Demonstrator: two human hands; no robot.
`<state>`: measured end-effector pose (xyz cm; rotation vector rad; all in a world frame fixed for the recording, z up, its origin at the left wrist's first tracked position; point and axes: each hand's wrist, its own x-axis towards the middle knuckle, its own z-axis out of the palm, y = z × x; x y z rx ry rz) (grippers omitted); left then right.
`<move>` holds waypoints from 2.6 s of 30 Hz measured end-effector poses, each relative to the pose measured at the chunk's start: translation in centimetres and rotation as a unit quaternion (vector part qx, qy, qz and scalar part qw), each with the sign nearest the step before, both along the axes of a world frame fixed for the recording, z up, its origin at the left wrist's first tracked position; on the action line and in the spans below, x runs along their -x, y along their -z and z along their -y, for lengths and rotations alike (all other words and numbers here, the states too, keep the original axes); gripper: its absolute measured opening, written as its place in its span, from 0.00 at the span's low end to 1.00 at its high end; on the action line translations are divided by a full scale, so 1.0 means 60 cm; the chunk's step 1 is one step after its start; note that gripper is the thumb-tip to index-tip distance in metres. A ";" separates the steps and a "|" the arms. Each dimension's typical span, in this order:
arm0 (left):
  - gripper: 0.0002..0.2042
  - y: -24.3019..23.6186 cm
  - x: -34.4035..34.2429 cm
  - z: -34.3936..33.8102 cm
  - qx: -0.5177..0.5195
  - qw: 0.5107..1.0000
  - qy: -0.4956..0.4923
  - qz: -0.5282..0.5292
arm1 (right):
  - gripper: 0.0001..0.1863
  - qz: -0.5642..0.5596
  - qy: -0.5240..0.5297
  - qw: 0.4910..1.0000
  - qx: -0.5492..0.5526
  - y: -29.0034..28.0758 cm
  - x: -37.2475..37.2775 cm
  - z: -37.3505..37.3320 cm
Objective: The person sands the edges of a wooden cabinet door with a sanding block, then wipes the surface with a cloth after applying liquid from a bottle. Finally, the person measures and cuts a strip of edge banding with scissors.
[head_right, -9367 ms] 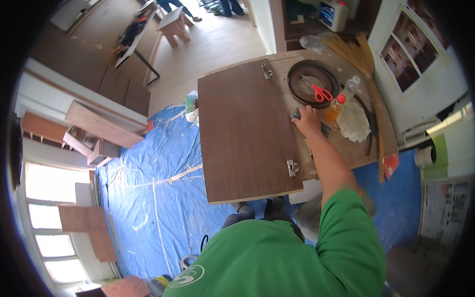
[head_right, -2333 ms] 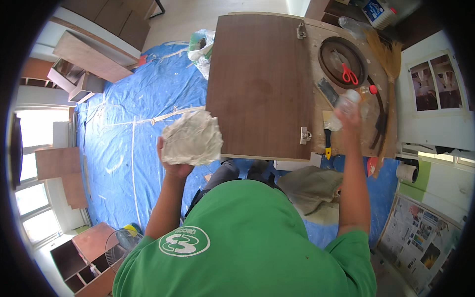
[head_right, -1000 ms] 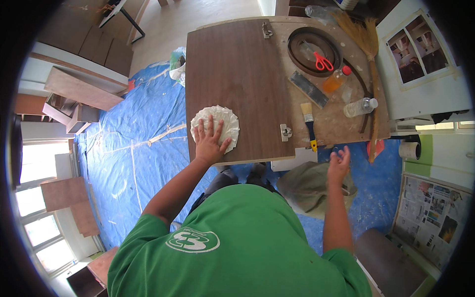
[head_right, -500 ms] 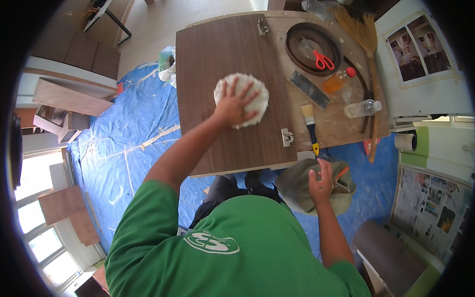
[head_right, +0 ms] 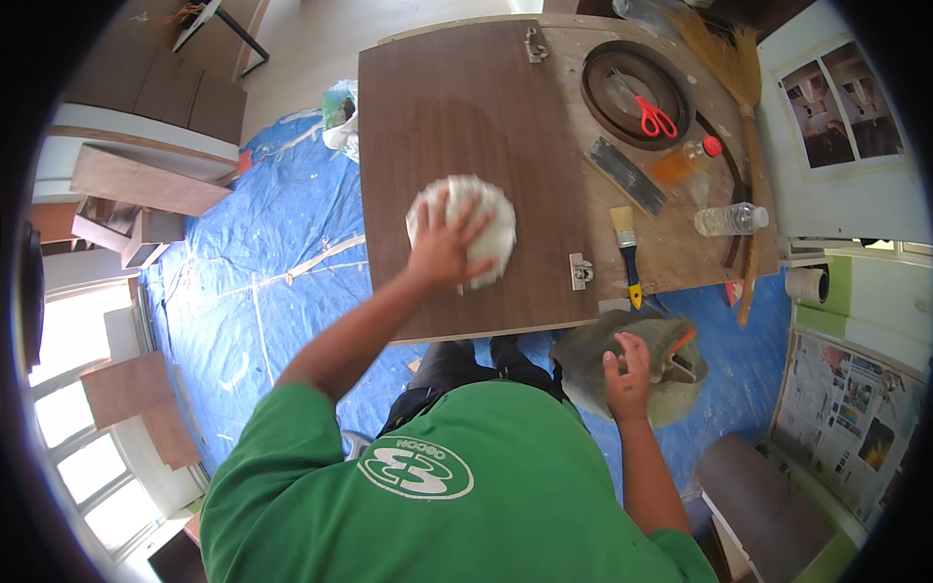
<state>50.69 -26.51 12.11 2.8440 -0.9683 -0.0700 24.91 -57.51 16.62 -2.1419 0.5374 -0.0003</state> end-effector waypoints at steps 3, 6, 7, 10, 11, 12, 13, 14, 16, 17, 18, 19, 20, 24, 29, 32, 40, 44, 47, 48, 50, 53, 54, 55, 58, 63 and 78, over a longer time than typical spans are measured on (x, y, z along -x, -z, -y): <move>0.40 -0.013 0.111 -0.056 0.013 0.999 0.033 -0.029 | 0.19 0.015 -0.025 0.999 -0.018 -0.002 -0.022 -0.024; 0.40 -0.016 0.090 -0.119 0.021 0.999 0.013 -0.032 | 0.19 0.021 -0.047 0.998 -0.025 -0.010 -0.039 -0.033; 0.40 -0.008 0.060 -0.128 0.015 0.999 -0.016 -0.024 | 0.18 0.024 -0.057 0.998 -0.021 -0.012 -0.041 -0.033; 0.40 0.004 -0.070 -0.123 -0.022 0.992 -0.123 0.027 | 0.19 0.024 -0.082 0.996 0.003 -0.023 -0.050 -0.029; 0.40 0.014 -0.113 -0.121 -0.031 0.987 -0.152 0.044 | 0.19 0.023 -0.090 0.996 0.013 -0.029 -0.049 -0.026; 0.40 0.020 -0.160 -0.120 -0.024 0.981 -0.187 0.050 | 0.19 0.021 -0.100 0.995 0.013 -0.033 -0.049 -0.023; 0.40 0.027 -0.192 -0.120 -0.018 0.974 -0.219 0.059 | 0.18 0.020 -0.107 0.994 0.012 -0.036 -0.050 -0.021; 0.41 0.034 -0.204 -0.119 -0.006 0.971 -0.232 0.065 | 0.18 0.022 -0.113 0.993 0.012 -0.041 -0.055 -0.020; 0.42 0.049 -0.210 -0.123 0.017 0.963 -0.258 0.078 | 0.18 0.027 -0.119 0.992 0.028 -0.054 -0.057 -0.016; 0.42 0.057 -0.180 -0.123 0.021 0.966 -0.247 0.077 | 0.18 0.029 -0.118 0.992 0.035 -0.056 -0.053 -0.014; 0.43 0.057 -0.128 -0.119 0.026 0.970 -0.231 0.075 | 0.18 0.026 -0.104 0.994 0.032 -0.056 -0.048 -0.012; 0.43 0.041 -0.067 -0.114 0.023 0.976 -0.210 0.050 | 0.18 0.025 -0.088 0.995 0.027 -0.053 -0.039 -0.009; 0.42 0.042 0.001 -0.121 0.042 0.979 -0.195 0.042 | 0.18 0.025 -0.077 0.997 0.019 -0.051 -0.035 -0.009; 0.40 0.003 0.202 -0.154 0.020 0.974 -0.224 -0.026 | 0.18 0.029 -0.091 0.995 -0.003 -0.035 -0.029 -0.022; 0.39 0.011 0.133 -0.162 0.007 0.966 -0.256 -0.020 | 0.17 0.029 -0.135 0.990 -0.021 -0.043 -0.038 -0.046; 0.38 0.042 -0.011 -0.176 0.027 0.956 -0.291 0.005 | 0.16 0.003 -0.163 0.985 -0.062 -0.055 -0.039 -0.053; 0.37 0.031 -0.027 -0.167 0.050 0.959 -0.278 0.000 | 0.19 -0.159 -0.111 0.974 -0.120 -0.003 0.069 0.005; 0.37 0.017 0.154 -0.175 0.038 0.973 -0.222 -0.054 | 0.20 -0.194 -0.091 0.970 -0.112 0.034 0.121 0.008; 0.37 0.001 0.194 -0.138 0.020 0.982 -0.171 -0.074 | 0.21 -0.184 -0.123 0.959 -0.177 0.050 0.109 -0.013; 0.37 0.000 0.186 -0.112 0.026 0.987 -0.132 -0.089 | 0.21 -0.187 -0.151 0.956 -0.166 0.050 0.099 -0.020; 0.36 -0.003 0.165 -0.040 0.041 0.990 -0.059 -0.118 | 0.21 -0.193 -0.211 0.948 -0.138 0.032 0.051 -0.043; 0.36 -0.004 0.104 0.020 0.103 0.989 0.038 -0.099 | 0.22 -0.187 -0.250 0.942 -0.122 0.007 -0.013 -0.068; 0.37 -0.005 0.076 0.018 0.084 0.993 0.019 -0.076 | 0.21 -0.174 -0.230 0.948 -0.139 0.002 -0.029 -0.076; 0.38 0.004 0.043 0.006 0.088 0.994 -0.011 -0.056 | 0.21 -0.163 -0.208 0.952 -0.154 -0.003 -0.038 -0.083; 0.39 0.011 -0.061 -0.046 0.057 0.992 -0.109 -0.017 | 0.21 -0.050 -0.214 0.974 -0.055 -0.003 -0.080 -0.106; 0.42 0.001 -0.206 -0.089 0.028 0.986 -0.162 -0.013 | 0.23 0.136 -0.179 0.965 0.138 0.020 -0.201 -0.194; 0.43 0.033 -0.672 -0.114 -0.006 0.982 -0.188 0.014 | 0.37 0.114 -0.088 0.945 0.294 0.081 -0.269 -0.252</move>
